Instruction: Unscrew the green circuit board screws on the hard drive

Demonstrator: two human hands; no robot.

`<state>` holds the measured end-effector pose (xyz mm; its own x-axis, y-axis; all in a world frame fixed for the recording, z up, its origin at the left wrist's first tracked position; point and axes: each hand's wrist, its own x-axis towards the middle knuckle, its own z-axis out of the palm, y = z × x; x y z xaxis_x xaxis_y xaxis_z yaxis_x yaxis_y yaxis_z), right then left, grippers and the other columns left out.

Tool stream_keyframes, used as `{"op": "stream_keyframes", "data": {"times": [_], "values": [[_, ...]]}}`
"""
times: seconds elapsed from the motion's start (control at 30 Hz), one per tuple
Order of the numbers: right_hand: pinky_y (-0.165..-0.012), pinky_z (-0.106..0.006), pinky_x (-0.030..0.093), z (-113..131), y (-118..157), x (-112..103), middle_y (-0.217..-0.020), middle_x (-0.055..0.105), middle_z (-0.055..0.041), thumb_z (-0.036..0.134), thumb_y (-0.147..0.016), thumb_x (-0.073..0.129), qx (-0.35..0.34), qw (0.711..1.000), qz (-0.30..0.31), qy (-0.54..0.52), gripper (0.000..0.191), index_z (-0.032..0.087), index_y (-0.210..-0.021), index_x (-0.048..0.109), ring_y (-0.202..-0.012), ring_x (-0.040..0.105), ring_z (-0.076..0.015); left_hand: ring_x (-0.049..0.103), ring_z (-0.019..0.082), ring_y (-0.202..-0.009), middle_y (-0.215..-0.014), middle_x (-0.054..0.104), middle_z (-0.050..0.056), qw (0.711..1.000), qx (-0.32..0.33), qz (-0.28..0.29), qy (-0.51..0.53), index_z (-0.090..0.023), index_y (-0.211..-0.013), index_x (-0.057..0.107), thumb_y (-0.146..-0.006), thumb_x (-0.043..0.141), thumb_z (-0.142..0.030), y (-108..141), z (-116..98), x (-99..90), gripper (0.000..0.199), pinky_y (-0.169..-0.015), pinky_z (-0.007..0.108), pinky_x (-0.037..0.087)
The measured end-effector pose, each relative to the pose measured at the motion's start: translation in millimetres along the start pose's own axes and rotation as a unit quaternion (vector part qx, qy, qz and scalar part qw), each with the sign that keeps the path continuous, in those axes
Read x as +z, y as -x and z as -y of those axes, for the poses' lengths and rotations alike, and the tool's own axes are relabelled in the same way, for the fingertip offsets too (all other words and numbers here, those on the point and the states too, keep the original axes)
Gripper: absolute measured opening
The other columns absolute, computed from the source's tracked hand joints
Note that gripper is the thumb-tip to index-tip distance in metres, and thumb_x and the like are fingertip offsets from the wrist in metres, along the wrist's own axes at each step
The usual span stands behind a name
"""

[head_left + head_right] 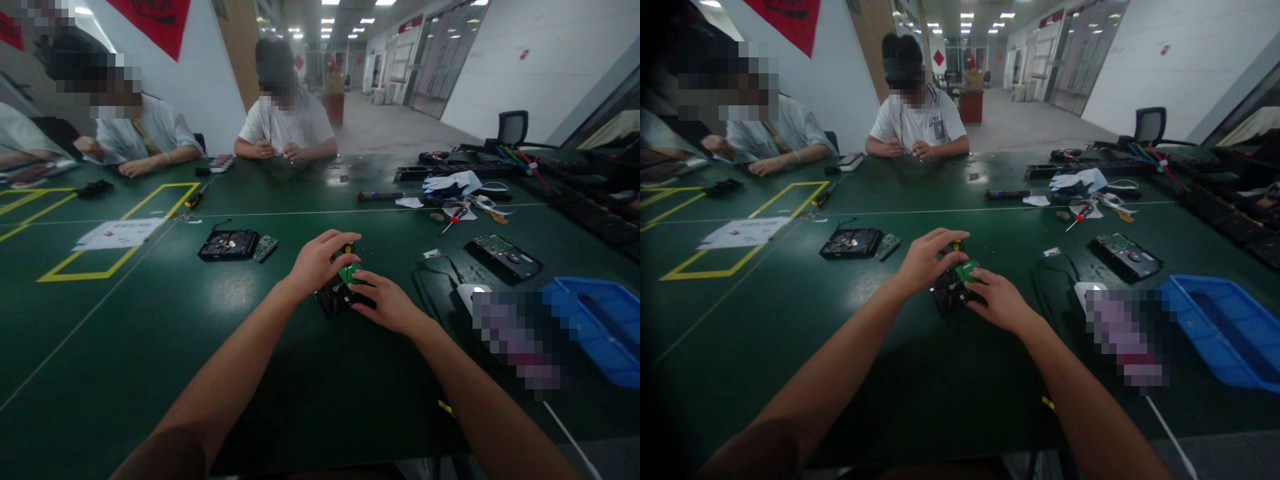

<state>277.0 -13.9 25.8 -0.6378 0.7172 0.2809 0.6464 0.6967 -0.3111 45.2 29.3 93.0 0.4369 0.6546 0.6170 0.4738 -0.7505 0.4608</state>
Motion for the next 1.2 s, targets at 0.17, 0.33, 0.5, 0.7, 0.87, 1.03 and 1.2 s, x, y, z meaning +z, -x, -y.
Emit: {"op": "stream_keyframes", "data": {"times": [0.17, 0.33, 0.5, 0.7, 0.87, 1.03, 1.2], "values": [[-0.113, -0.055, 0.048, 0.5, 0.5, 2.0, -0.148, 0.058, -0.0105, 0.034, -0.093, 0.069, -0.005, 1.0, -0.002, 0.005, 0.038, 0.025, -0.13, 0.069, -0.138, 0.054, -0.0333, 0.068, 0.017, -0.096, -0.116, 0.069, 0.008, 1.0, 0.017, 0.01, -0.008, -0.023, -0.14, 0.06, -0.101, 0.062, -0.031, 1.2, -5.2, -2.9, 0.04, -0.088, 0.034, 0.058], [-0.114, -0.054, 0.048, 1.3, 1.2, 3.4, -0.147, 0.059, -0.0109, 0.035, -0.093, 0.07, -0.008, 1.0, -0.006, 0.003, 0.039, 0.024, -0.13, 0.069, -0.138, 0.055, -0.0325, 0.066, 0.021, -0.116, -0.13, 0.067, 0.011, 0.999, 0.052, 0.012, 0.008, -0.022, -0.145, 0.056, -0.102, 0.054, -0.018, 1.3, -9.8, -5.8, 0.043, -0.101, 0.039, 0.055], [-0.113, -0.054, 0.048, 3.2, 1.1, 2.9, -0.147, 0.059, -0.0121, 0.036, -0.093, 0.07, 0.0, 1.0, -0.001, 0.016, 0.039, 0.024, -0.13, 0.07, -0.136, 0.056, -0.0334, 0.068, 0.021, -0.113, -0.129, 0.069, 0.009, 0.998, 0.043, 0.031, -0.02, -0.023, -0.138, 0.061, -0.101, 0.057, -0.019, 0.3, -16.2, -7.2, 0.037, -0.099, 0.038, 0.057], [-0.113, -0.056, 0.048, 4.6, 1.2, 1.1, -0.146, 0.059, -0.0121, 0.037, -0.093, 0.069, -0.001, 1.0, 0.003, 0.016, 0.039, 0.024, -0.13, 0.07, -0.136, 0.056, -0.0335, 0.07, 0.021, -0.1, -0.115, 0.072, 0.007, 0.996, 0.022, 0.048, -0.073, -0.024, -0.12, 0.069, -0.097, 0.068, -0.031, -7.7, -16.9, -15.8, 0.025, -0.09, 0.036, 0.056], [-0.112, -0.054, 0.048, 3.4, 2.1, 2.7, -0.146, 0.06, -0.0112, 0.036, -0.093, 0.07, -0.005, 1.0, -0.004, 0.009, 0.038, 0.025, -0.129, 0.07, -0.135, 0.057, -0.0317, 0.067, 0.021, -0.087, -0.096, 0.071, 0.004, 0.987, 0.013, 0.076, -0.143, -0.023, -0.104, 0.069, -0.088, 0.077, -0.044, -21.8, -11.3, -27.3, 0.028, -0.077, 0.032, 0.051], [-0.112, -0.052, 0.048, 3.2, 2.5, 2.6, -0.146, 0.06, -0.0115, 0.036, -0.092, 0.07, -0.001, 1.0, -0.005, 0.018, 0.039, 0.024, -0.129, 0.071, -0.135, 0.057, -0.0318, 0.065, 0.021, -0.079, -0.09, 0.07, 0.004, 0.98, 0.011, 0.082, -0.183, -0.022, -0.099, 0.068, -0.087, 0.075, -0.056, -27.1, -9.9, -28.6, 0.037, -0.069, 0.03, 0.046], [-0.113, -0.053, 0.048, 4.1, 2.3, 1.6, -0.146, 0.06, -0.0115, 0.038, -0.093, 0.07, 0.002, 1.0, -0.002, 0.021, 0.039, 0.024, -0.129, 0.071, -0.135, 0.057, -0.0323, 0.067, 0.02, -0.082, -0.092, 0.073, 0.003, 0.981, 0.021, 0.094, -0.171, -0.024, -0.104, 0.069, -0.094, 0.068, -0.052, -24.1, -14.3, -23.7, 0.031, -0.069, 0.029, 0.047]]}}
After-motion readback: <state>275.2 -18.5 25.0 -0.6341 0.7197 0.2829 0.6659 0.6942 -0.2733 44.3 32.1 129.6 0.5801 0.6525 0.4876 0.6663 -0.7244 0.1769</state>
